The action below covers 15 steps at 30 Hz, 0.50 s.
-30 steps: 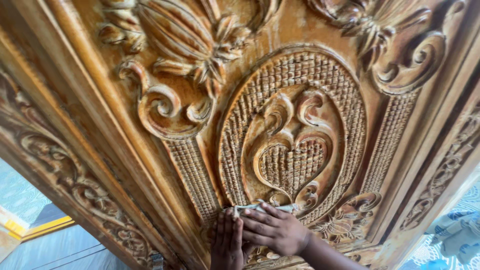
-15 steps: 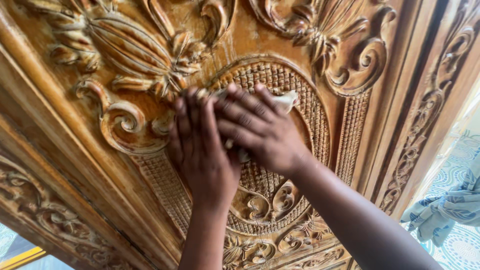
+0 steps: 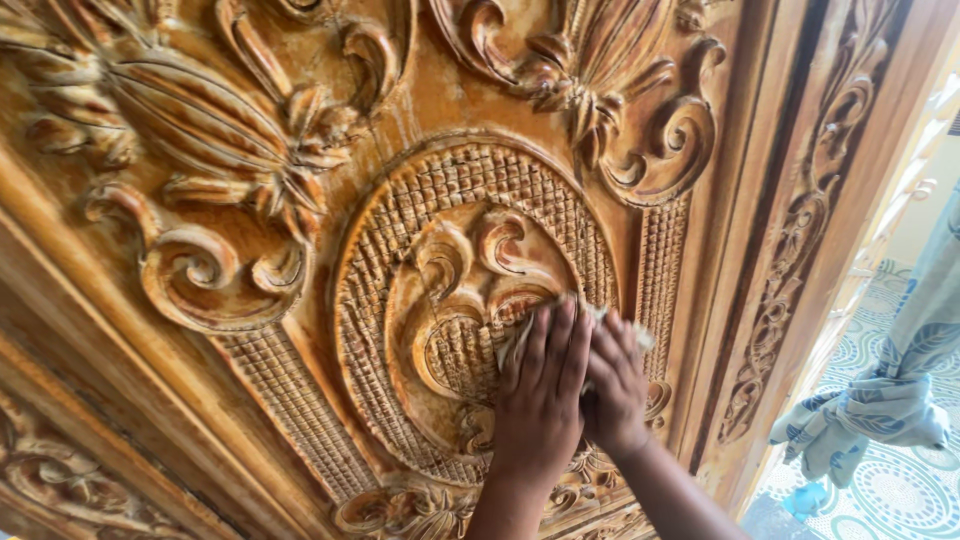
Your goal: The person uses a white cloth to wipe and polish the surface of an ornately carved wooden panel. They move the cloth over the raised floral and scroll motifs, cleaning the grooves and flat areas of the wood.
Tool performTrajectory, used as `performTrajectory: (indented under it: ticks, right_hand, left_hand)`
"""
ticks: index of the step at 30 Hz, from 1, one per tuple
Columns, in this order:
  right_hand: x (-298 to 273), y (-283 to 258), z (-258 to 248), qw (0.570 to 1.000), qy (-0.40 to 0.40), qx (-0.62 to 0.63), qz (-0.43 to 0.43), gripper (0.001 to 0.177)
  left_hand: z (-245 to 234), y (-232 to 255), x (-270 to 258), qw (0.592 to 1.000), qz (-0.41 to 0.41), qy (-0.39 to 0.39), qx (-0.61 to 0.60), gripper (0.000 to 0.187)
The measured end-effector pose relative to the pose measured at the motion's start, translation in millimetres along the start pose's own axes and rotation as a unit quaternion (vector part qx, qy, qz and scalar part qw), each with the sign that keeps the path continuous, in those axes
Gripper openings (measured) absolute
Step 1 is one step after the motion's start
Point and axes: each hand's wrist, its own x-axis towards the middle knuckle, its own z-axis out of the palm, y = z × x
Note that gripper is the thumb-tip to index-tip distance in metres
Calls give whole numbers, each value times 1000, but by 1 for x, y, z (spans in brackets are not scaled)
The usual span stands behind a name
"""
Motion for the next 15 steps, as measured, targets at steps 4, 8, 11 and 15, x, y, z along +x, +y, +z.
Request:
performTrajectory:
  ticks: [4,8,11,15]
  right_hand:
    - [-74,-7,7,1000,-28,3,-2,34]
    - [-126,-18,21,998,-54,12,-28,40]
    - [-150,-29,28,991,-111,6,-80,45]
    - [-162,-56,38,977,-148,63,-137,52]
  left_hand:
    - [23,-13,-59,999,35,-4,17,57]
    - [37,-31,-118,992,79,38,95,55]
    - [38,-54,-157,986,99,60,121,50]
    - [29,-75,-192,982,32,125,139,43]
